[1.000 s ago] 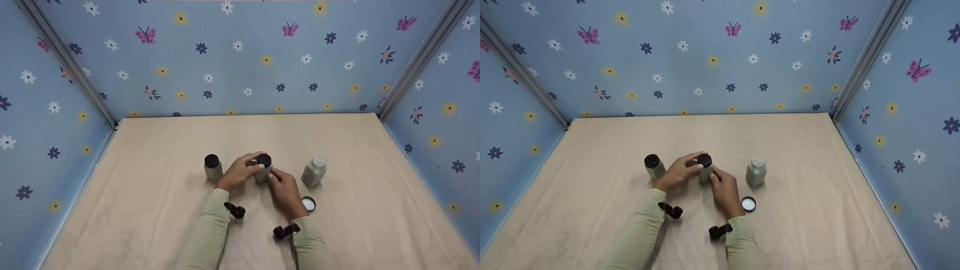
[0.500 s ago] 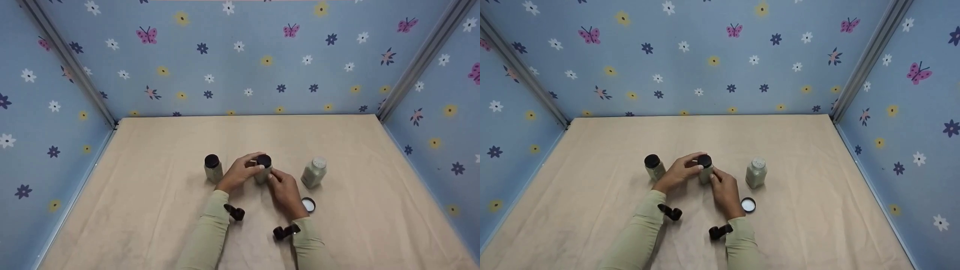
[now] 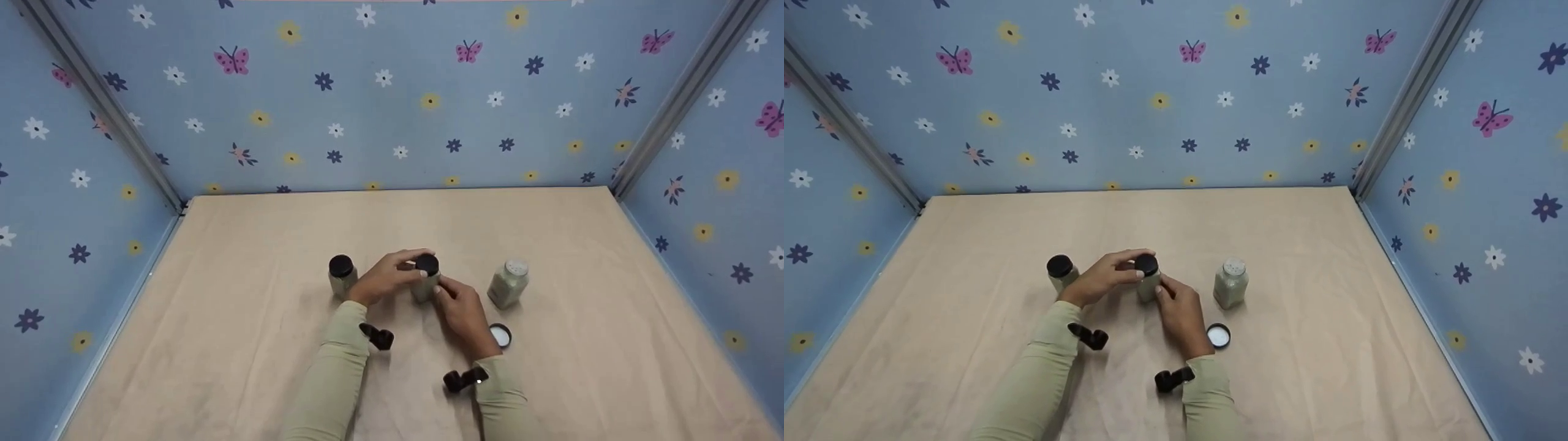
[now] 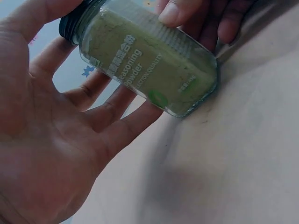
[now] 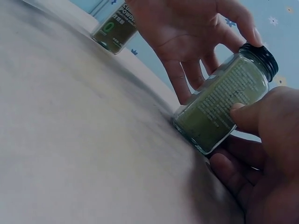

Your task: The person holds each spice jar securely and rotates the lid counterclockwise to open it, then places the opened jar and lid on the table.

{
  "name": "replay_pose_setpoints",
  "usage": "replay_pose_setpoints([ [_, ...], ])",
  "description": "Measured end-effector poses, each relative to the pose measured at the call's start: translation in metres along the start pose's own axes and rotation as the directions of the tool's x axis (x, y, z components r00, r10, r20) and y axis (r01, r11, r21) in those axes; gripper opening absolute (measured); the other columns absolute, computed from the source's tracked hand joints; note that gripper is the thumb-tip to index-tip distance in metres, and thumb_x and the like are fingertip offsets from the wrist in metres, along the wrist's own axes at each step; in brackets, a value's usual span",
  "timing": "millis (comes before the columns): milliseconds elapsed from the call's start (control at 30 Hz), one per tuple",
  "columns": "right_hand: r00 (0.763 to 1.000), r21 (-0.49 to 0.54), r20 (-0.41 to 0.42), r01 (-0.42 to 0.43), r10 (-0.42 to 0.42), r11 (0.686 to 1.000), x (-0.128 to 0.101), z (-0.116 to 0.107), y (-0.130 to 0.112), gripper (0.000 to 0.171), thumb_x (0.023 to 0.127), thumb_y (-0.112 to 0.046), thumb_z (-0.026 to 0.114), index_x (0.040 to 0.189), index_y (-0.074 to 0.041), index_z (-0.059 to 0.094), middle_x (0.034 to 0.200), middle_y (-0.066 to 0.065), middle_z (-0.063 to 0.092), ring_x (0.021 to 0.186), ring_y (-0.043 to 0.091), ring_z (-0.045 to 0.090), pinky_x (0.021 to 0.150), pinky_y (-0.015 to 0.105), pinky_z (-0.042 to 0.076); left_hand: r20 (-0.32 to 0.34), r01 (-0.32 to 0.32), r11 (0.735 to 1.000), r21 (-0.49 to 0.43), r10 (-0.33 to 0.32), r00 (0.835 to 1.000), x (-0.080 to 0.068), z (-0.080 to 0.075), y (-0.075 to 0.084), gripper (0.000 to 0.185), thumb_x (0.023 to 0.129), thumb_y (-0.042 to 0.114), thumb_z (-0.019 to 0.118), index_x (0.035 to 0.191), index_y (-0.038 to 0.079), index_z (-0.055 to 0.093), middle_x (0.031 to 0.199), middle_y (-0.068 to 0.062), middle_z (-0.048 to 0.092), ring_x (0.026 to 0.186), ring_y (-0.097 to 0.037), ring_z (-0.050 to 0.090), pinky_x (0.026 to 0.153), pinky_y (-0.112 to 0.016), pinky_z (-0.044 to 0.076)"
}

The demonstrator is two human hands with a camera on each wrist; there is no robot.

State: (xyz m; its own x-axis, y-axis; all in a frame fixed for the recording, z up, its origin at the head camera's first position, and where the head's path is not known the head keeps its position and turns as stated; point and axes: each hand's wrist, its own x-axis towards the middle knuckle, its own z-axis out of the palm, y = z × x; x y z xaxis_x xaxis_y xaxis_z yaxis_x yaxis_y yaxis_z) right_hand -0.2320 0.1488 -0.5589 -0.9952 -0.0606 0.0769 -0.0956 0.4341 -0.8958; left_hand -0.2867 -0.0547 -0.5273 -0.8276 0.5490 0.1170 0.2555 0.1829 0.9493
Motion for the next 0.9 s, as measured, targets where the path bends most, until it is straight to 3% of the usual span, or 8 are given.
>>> replay_pose_setpoints([
  [400, 0.999, -0.058, -0.036, 0.033, -0.035, 0.998, 0.000, 0.001, 0.001, 0.037, 0.099, -0.017, 0.064, 0.134, -0.005, 0.064, 0.132, 0.010, 0.064, 0.126, 0.026, 0.057, 0.107, 0.044, 0.042, -0.091, -0.018, 0.999, 0.044, 0.022, 0.996, -0.008, 0.010, 0.002, 0.044, 0.100, 0.033, 0.064, 0.143, 0.032, 0.056, 0.140, 0.004, 0.055, 0.127, -0.021, 0.054, 0.104, -0.037, 0.045],
  [900, 0.997, -0.041, -0.050, 0.065, -0.067, 0.997, -0.002, 0.002, 0.000, 0.035, 0.099, -0.017, 0.065, 0.131, -0.005, 0.066, 0.128, 0.010, 0.066, 0.123, 0.025, 0.059, 0.105, 0.043, 0.044, -0.171, -0.018, 0.998, -0.062, 0.007, 0.985, -0.014, 0.021, -0.004, 0.046, 0.097, 0.036, 0.067, 0.142, 0.035, 0.056, 0.141, 0.006, 0.054, 0.123, -0.018, 0.057, 0.100, -0.038, 0.047],
])
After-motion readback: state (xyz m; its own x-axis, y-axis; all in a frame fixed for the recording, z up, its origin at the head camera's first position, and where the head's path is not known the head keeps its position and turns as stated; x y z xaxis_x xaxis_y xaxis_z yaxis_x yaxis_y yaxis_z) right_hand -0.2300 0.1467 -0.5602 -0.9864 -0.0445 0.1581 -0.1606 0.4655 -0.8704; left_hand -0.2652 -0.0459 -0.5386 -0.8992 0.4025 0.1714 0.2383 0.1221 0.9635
